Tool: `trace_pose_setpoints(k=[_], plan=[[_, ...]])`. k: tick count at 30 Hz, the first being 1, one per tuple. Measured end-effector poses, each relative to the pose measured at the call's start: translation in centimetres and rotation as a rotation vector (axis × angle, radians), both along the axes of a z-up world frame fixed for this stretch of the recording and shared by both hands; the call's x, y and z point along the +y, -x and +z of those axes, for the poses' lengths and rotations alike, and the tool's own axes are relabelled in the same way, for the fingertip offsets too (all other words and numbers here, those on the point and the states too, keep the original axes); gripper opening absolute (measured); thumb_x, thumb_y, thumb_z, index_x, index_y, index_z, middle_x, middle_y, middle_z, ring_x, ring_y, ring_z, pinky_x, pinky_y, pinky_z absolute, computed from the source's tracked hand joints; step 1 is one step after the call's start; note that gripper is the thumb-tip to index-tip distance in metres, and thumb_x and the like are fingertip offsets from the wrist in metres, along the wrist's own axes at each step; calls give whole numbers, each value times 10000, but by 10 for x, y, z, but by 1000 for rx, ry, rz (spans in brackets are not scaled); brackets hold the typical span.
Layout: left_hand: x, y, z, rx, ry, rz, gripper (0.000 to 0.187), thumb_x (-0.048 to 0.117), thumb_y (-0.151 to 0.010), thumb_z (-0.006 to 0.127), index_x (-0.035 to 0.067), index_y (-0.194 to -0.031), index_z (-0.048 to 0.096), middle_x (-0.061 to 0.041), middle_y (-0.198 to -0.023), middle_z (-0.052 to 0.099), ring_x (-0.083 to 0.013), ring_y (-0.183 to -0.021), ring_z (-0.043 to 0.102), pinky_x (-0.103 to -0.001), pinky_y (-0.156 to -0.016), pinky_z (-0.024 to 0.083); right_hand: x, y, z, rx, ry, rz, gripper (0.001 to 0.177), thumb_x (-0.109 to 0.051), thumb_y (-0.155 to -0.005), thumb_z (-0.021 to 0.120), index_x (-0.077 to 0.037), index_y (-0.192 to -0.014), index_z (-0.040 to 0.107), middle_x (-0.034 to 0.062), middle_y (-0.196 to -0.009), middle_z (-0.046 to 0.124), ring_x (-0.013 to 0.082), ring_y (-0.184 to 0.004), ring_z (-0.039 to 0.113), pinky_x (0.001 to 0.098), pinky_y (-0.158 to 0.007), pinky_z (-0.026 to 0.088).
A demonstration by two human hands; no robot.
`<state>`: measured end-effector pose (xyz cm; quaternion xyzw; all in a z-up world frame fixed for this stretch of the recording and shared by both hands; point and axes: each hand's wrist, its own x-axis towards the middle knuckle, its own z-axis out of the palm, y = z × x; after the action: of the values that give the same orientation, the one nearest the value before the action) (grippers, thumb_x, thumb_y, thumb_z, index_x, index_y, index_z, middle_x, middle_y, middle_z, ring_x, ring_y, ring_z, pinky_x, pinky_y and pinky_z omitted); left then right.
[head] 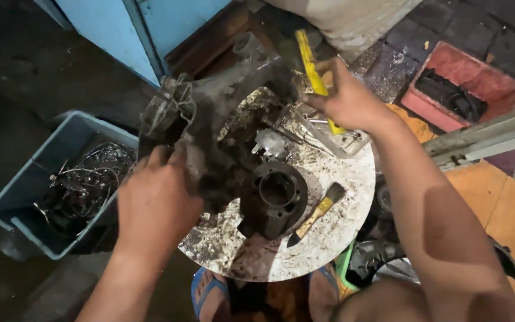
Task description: The person scrubs a dirty engine block with a yellow brush, focusing on the crevices and surfaces. They pour a liquid from a plastic bottle onto the part to aid cleaning and continue scrubbing the engine block thoroughly.
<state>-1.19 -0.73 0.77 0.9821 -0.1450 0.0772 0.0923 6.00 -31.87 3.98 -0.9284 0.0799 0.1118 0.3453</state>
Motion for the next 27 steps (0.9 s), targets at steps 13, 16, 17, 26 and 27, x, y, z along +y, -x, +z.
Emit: trace_pose_setpoints(k=[13, 16, 17, 26, 27], plan=[[0, -10, -9, 265, -17, 162, 597, 184, -793, 639, 58, -1376, 651, -201, -1071, 738, -475, -920, 741, -665, -773, 587, 75, 5, -87, -215, -689, -8, 409, -151, -1052, 525, -100, -1439, 401, 53, -683, 551, 157, -393, 531, 272, -308, 455], [3, -13, -10, 277, -7, 176, 552, 211, -765, 646, 90, -1300, 706, -186, -1020, 757, -477, -870, 753, -652, -742, 595, 105, 31, -50, -223, -316, 109, 446, -245, -1015, 564, -145, -1426, 422, 304, -1296, 626, 478, -1194, 635, 544, -968, 539], [6, -15, -15, 283, -9, 187, 479, 259, -766, 651, 115, -1211, 753, -160, -955, 762, -455, -816, 755, -621, -710, 603, 108, 30, -47, -215, -282, 95, 447, -257, -1020, 551, -155, -1430, 405, 292, -1331, 613, 476, -1214, 620, 555, -1007, 516], [1, -16, 11, 341, 71, 164, 273, 170, -694, 641, 33, -853, 815, -193, -766, 761, -465, -774, 755, -571, -682, 613, 143, 6, -29, -86, 51, 147, 462, -389, -1042, 446, -237, -1478, 430, 250, -1175, 709, 435, -1159, 665, 550, -999, 512], [2, -16, 15, 357, 84, 159, 272, 138, -697, 615, 9, -834, 812, -204, -764, 762, -466, -773, 757, -567, -680, 612, 141, -10, -42, -151, 145, 137, 448, -348, -1045, 471, -175, -1458, 494, 251, -1104, 734, 417, -1117, 693, 540, -964, 530]])
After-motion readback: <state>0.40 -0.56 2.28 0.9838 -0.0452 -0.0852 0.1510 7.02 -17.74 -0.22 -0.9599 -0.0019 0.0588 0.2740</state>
